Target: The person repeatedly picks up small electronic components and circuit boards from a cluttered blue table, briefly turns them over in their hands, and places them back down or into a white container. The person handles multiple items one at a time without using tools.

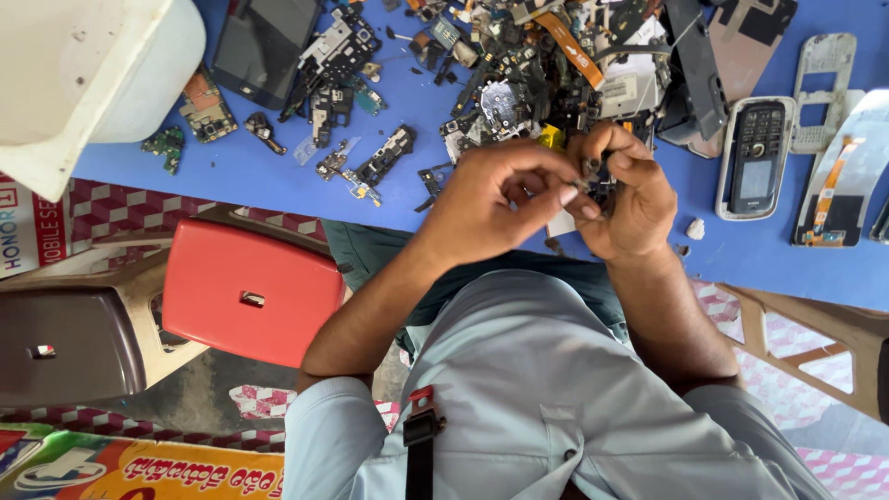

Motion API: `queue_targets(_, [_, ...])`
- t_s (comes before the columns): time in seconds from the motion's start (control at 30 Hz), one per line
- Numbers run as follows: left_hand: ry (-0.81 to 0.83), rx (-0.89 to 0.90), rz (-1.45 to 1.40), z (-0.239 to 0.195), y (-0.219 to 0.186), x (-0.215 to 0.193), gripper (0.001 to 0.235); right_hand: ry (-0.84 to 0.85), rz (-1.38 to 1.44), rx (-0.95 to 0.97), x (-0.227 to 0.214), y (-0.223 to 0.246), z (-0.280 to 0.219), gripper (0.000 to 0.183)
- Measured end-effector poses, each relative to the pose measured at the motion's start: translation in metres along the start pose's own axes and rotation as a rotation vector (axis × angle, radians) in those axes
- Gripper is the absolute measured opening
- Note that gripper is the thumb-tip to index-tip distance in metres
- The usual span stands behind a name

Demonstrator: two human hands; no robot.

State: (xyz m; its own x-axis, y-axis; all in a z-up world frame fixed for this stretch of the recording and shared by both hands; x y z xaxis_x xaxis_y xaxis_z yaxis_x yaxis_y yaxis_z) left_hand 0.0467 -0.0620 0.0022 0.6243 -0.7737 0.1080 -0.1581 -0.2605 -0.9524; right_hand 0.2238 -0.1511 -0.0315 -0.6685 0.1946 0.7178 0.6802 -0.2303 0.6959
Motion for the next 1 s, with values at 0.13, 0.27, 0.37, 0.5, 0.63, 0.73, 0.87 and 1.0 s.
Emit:
queue_targets(0.13, [-0.209, 0.276, 0.396, -0.014, -0.017, 0.009, 0.021, -0.022, -0.105, 0.004, 0.004, -0.003, -0.003, 0.037])
queue_targets(0.27, [-0.346, 0.350, 0.581, -0.019, -0.029, 0.015, 0.025, -0.095, -0.090, 0.090, 0.002, -0.005, -0.004, 0.033])
queue_targets(0.37, [-0.302, 0.314, 0.541, -0.017, -0.032, 0.007, 0.025, -0.014, 0.047, 0.129, -0.002, -0.003, -0.002, 0.033])
queue_targets(0.5, [-0.533, 0.389, 0.771, -0.012, -0.031, -0.050, 0.024, -0.053, 0.252, 0.228, -0.009, 0.000, -0.004, 0.029])
queue_targets(0.63, [-0.802, 0.319, 1.030, 0.005, -0.031, -0.122, 0.020, -0.044, 0.254, 0.222, -0.008, -0.001, -0.004, 0.026])
queue_targets(0.73, [-0.778, 0.341, 1.087, 0.015, -0.027, -0.142, 0.022, -0.022, 0.269, 0.221, -0.005, 0.000, -0.004, 0.022])
queue_targets(0.87, [-0.732, 0.372, 1.122, 0.027, -0.016, -0.141, 0.027, -0.038, 0.248, 0.211, -0.008, 0.000, -0.004, 0.021])
queue_targets(1.0, [-0.797, 0.351, 1.134, 0.034, -0.009, -0.139, 0.025, -0.033, 0.245, 0.211, -0.012, 0.001, -0.005, 0.024])
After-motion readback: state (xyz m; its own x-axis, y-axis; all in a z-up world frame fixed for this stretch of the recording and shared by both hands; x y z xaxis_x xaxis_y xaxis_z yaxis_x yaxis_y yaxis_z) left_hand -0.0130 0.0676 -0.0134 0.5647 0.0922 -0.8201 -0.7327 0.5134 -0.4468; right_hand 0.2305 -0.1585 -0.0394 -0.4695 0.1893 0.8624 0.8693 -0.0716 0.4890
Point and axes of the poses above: each hand's wrist, its own z-axis towards the middle knuckle, its own x-axis out of the palm, y = z × x, the point moved 1 cm from there along z, towards the middle knuckle, and after that the axes turned 15 degrees about -x, right-handed, at the moved point
